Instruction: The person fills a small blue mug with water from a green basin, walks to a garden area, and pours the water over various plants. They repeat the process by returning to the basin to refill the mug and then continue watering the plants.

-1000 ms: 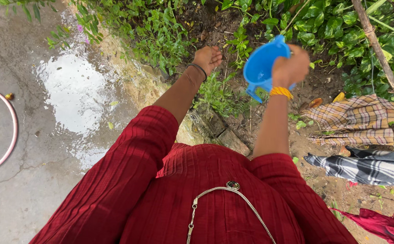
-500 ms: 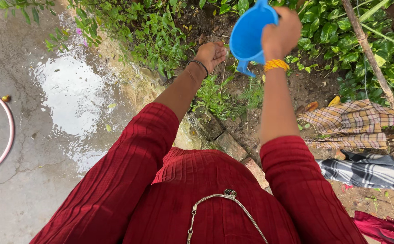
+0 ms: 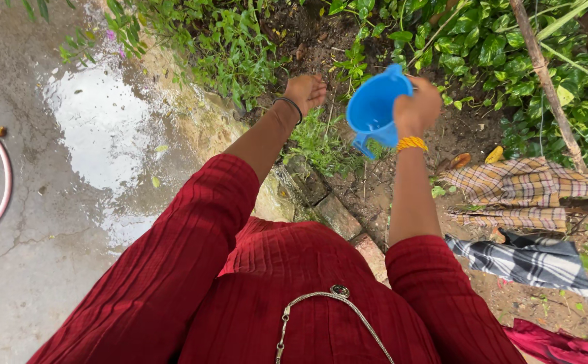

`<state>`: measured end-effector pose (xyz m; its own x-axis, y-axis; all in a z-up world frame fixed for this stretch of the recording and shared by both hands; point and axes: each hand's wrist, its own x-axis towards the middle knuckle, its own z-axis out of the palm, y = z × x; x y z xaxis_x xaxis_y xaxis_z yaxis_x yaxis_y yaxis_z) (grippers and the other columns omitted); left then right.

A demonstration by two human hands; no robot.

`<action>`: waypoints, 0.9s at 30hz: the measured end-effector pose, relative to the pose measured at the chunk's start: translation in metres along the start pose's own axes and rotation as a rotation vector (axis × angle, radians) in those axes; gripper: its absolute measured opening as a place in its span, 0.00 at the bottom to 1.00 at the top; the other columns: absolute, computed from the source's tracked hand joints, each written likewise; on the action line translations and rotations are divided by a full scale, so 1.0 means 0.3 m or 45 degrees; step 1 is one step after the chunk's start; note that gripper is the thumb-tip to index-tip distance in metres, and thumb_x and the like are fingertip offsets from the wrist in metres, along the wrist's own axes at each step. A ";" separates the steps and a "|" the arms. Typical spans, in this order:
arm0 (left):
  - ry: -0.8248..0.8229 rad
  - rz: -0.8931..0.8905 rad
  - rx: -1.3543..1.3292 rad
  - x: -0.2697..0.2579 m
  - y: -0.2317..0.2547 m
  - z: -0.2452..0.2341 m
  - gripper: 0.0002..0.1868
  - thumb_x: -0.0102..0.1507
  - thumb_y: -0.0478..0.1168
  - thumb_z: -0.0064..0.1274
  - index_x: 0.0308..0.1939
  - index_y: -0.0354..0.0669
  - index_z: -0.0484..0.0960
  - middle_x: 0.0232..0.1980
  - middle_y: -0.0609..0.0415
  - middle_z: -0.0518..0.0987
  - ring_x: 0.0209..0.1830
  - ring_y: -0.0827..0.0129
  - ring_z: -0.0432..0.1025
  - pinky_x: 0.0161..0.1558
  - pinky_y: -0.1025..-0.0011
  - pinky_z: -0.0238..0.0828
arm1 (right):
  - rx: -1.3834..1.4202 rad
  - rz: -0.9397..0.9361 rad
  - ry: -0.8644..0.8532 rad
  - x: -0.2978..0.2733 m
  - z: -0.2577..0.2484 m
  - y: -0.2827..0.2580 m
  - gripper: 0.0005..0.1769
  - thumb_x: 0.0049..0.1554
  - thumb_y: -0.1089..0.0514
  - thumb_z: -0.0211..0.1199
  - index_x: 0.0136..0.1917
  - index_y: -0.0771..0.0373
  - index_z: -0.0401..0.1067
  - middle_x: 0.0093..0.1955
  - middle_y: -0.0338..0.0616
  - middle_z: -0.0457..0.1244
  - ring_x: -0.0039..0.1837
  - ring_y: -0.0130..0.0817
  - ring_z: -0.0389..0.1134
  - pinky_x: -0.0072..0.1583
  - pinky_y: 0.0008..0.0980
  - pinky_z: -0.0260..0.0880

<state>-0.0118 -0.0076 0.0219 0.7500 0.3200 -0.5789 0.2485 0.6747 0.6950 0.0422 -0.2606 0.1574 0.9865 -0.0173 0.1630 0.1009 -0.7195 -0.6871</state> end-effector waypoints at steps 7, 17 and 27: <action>0.124 -0.017 0.008 0.048 -0.034 -0.006 0.18 0.71 0.38 0.41 0.57 0.24 0.73 0.41 0.43 0.75 0.33 0.60 0.71 0.34 0.59 0.75 | -0.174 -0.775 -0.055 -0.023 -0.003 -0.324 0.20 0.46 0.71 0.67 0.51 0.56 0.80 0.51 0.48 0.68 0.50 0.51 0.71 0.50 0.48 0.73; 0.222 -0.122 0.099 0.045 0.054 0.157 0.07 0.70 0.33 0.40 0.48 0.32 0.71 0.37 0.44 0.76 0.31 0.64 0.74 0.34 0.66 0.80 | 0.037 -1.080 0.328 0.096 0.012 -0.417 0.24 0.46 0.72 0.66 0.53 0.52 0.81 0.49 0.48 0.69 0.50 0.55 0.71 0.50 0.52 0.71; 0.197 0.012 0.050 0.206 -0.008 -0.006 0.08 0.67 0.38 0.43 0.42 0.39 0.78 0.37 0.51 0.78 0.32 0.66 0.74 0.37 0.64 0.80 | 0.402 -0.297 -0.016 0.133 0.002 0.061 0.24 0.47 0.76 0.58 0.52 0.60 0.82 0.46 0.40 0.73 0.45 0.25 0.73 0.48 0.25 0.73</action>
<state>0.0327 0.0118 -0.0164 0.6498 0.4270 -0.6288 0.2679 0.6455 0.7152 0.0836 -0.2742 0.1509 0.9337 0.1317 0.3329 0.3554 -0.4543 -0.8169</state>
